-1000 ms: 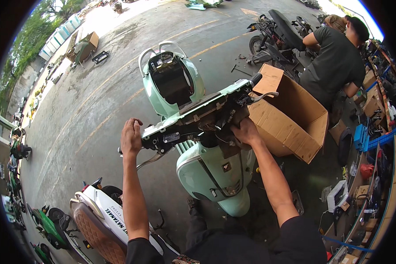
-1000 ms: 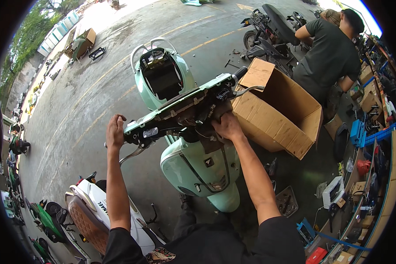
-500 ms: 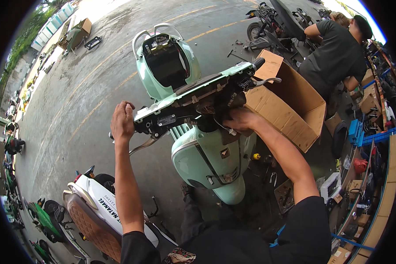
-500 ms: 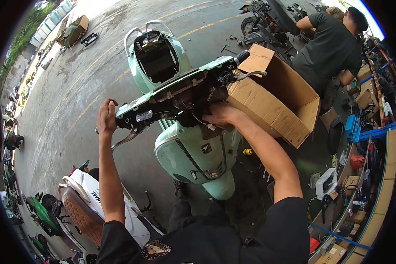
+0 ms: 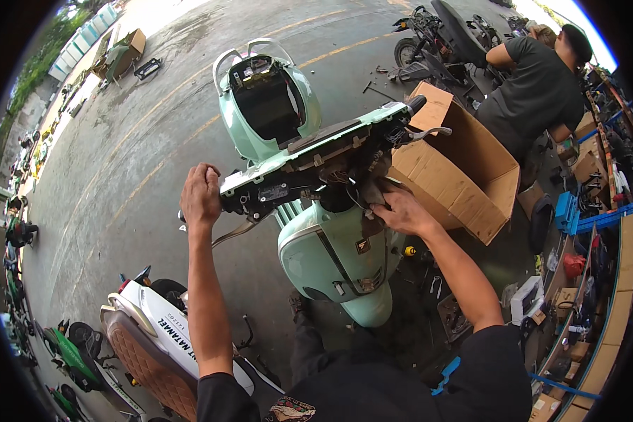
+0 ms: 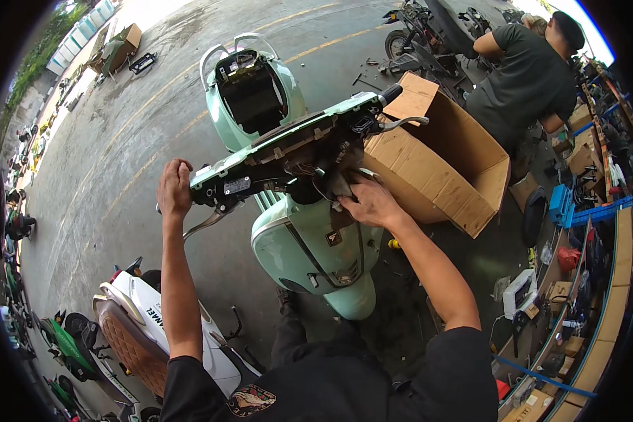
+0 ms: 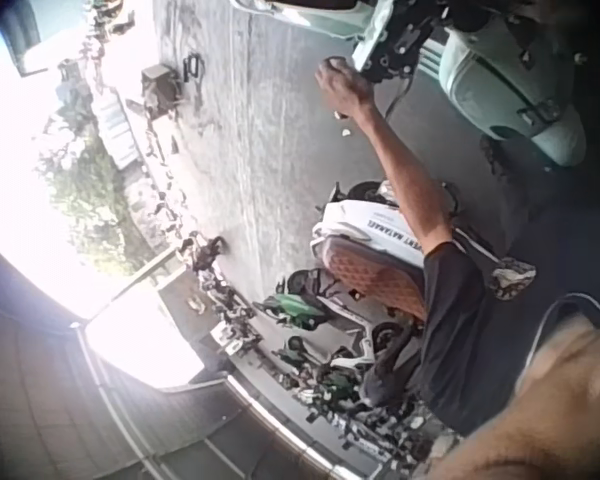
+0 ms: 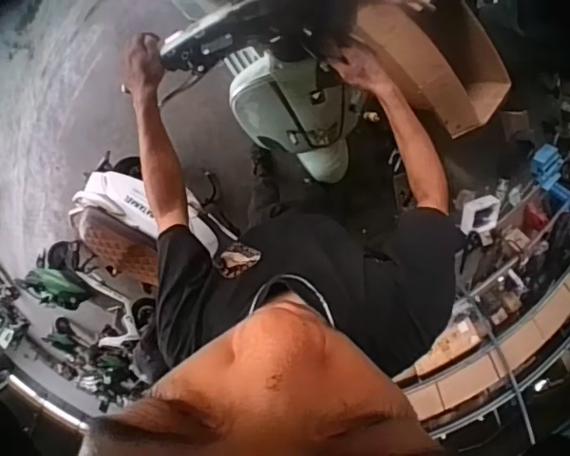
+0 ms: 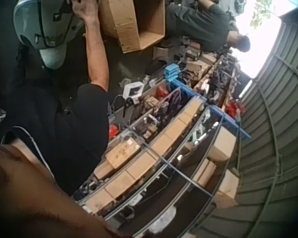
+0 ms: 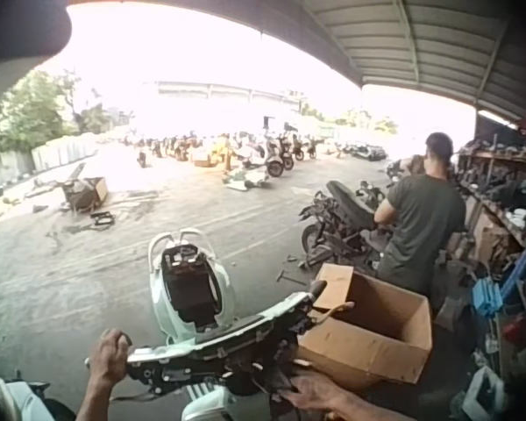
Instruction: The person manipulates a motorcycle brake caliper assembly, inserting internal components and cleaning various surfaces with a cloth. The person wipes the area around the handlebars and brake lever assembly multiple times.
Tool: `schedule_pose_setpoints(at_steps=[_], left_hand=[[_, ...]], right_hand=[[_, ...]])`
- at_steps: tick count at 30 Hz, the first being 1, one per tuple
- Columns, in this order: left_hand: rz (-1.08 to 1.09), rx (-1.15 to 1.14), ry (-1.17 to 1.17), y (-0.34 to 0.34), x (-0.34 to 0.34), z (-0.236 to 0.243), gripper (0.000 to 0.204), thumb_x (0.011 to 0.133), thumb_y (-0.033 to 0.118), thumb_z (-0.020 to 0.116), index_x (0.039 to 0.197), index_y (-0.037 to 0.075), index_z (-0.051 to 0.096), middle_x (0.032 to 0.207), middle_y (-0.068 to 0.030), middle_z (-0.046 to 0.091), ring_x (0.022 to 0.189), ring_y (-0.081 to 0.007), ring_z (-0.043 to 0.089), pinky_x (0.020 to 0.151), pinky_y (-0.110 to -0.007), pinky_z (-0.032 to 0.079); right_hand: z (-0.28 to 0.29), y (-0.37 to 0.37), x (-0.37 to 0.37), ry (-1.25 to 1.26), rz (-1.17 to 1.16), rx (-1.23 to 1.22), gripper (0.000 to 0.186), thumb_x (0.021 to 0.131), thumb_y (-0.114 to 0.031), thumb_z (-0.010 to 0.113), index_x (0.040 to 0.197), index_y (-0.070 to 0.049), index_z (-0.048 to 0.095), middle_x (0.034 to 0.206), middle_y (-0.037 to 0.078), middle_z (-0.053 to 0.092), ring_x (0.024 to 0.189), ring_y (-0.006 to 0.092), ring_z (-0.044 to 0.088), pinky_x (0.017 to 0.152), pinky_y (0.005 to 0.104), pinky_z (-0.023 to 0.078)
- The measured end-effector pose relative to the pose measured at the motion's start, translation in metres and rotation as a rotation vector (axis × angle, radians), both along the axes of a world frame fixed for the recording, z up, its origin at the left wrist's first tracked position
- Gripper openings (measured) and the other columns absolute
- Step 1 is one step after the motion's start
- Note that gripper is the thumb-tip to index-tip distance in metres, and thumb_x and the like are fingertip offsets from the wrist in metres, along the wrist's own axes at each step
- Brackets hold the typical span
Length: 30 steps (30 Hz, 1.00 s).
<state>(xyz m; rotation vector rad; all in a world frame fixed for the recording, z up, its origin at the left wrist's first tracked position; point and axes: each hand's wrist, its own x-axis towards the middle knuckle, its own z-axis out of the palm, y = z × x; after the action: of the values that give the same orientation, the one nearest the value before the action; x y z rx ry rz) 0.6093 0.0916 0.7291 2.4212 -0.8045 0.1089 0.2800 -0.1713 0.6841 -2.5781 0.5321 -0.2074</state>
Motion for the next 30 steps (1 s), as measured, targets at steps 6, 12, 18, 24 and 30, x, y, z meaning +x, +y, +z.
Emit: schedule_pose_setpoints(at_steps=[6, 12, 18, 24, 30], left_hand=[[0.024, -0.008, -0.001, -0.001, 0.0, 0.001, 0.03, 0.099, 0.028, 0.043, 0.098, 0.009, 0.066, 0.101, -0.0124, 0.065, 0.097, -0.0348, 0.063, 0.083, -0.045, 0.048], [-0.008, -0.025, -0.016, 0.011, 0.012, -0.008, 0.031, 0.1, 0.029, 0.043, 0.098, 0.008, 0.066, 0.1, -0.0122, 0.065, 0.094, -0.0335, 0.063, 0.083, -0.044, 0.047], [-0.055, -0.015, -0.034, 0.0, 0.021, -0.012, 0.034, 0.1, 0.03, 0.041, 0.097, 0.006, 0.065, 0.101, -0.0162, 0.064, 0.098, -0.0354, 0.062, 0.085, -0.044, 0.046], [0.011, -0.05, -0.015, -0.001, 0.017, -0.008, 0.034, 0.098, 0.03, 0.042, 0.097, 0.004, 0.065, 0.1, -0.0167, 0.065, 0.096, -0.0356, 0.062, 0.085, -0.043, 0.046], [0.031, -0.05, -0.004, 0.016, 0.015, -0.009, 0.033, 0.098, 0.029, 0.043, 0.096, 0.005, 0.065, 0.1, -0.015, 0.064, 0.094, -0.0344, 0.062, 0.083, -0.043, 0.046]], right_hand=[[0.021, 0.027, -0.149, 0.011, -0.472, 0.63, 0.031, 0.083, -0.019, 0.05, 0.079, 0.005, 0.069, 0.081, 0.018, 0.071, 0.077, 0.0223, 0.068, 0.075, 0.0341, 0.05], [0.035, 0.013, -0.175, -0.59, -0.675, 0.844, 0.048, 0.107, -0.032, 0.039, 0.126, 0.007, 0.061, 0.128, 0.01, 0.064, 0.119, 0.0179, 0.057, 0.105, 0.0304, 0.04], [-0.043, -0.015, 0.019, -0.038, -0.118, -0.242, 0.043, 0.093, -0.038, 0.044, 0.116, -0.012, 0.069, 0.128, 0.014, 0.064, 0.13, 0.0344, 0.05, 0.111, 0.0533, 0.035], [-0.037, -0.029, 0.017, -0.119, 0.22, 0.166, 0.042, 0.092, -0.038, 0.048, 0.125, -0.02, 0.066, 0.138, 0.009, 0.058, 0.133, 0.031, 0.048, 0.111, 0.0583, 0.029], [-0.023, 0.001, 0.028, -0.031, 0.172, -0.088, 0.036, 0.09, -0.035, 0.054, 0.118, -0.018, 0.069, 0.123, 0.01, 0.064, 0.124, 0.0289, 0.054, 0.109, 0.0513, 0.033]])
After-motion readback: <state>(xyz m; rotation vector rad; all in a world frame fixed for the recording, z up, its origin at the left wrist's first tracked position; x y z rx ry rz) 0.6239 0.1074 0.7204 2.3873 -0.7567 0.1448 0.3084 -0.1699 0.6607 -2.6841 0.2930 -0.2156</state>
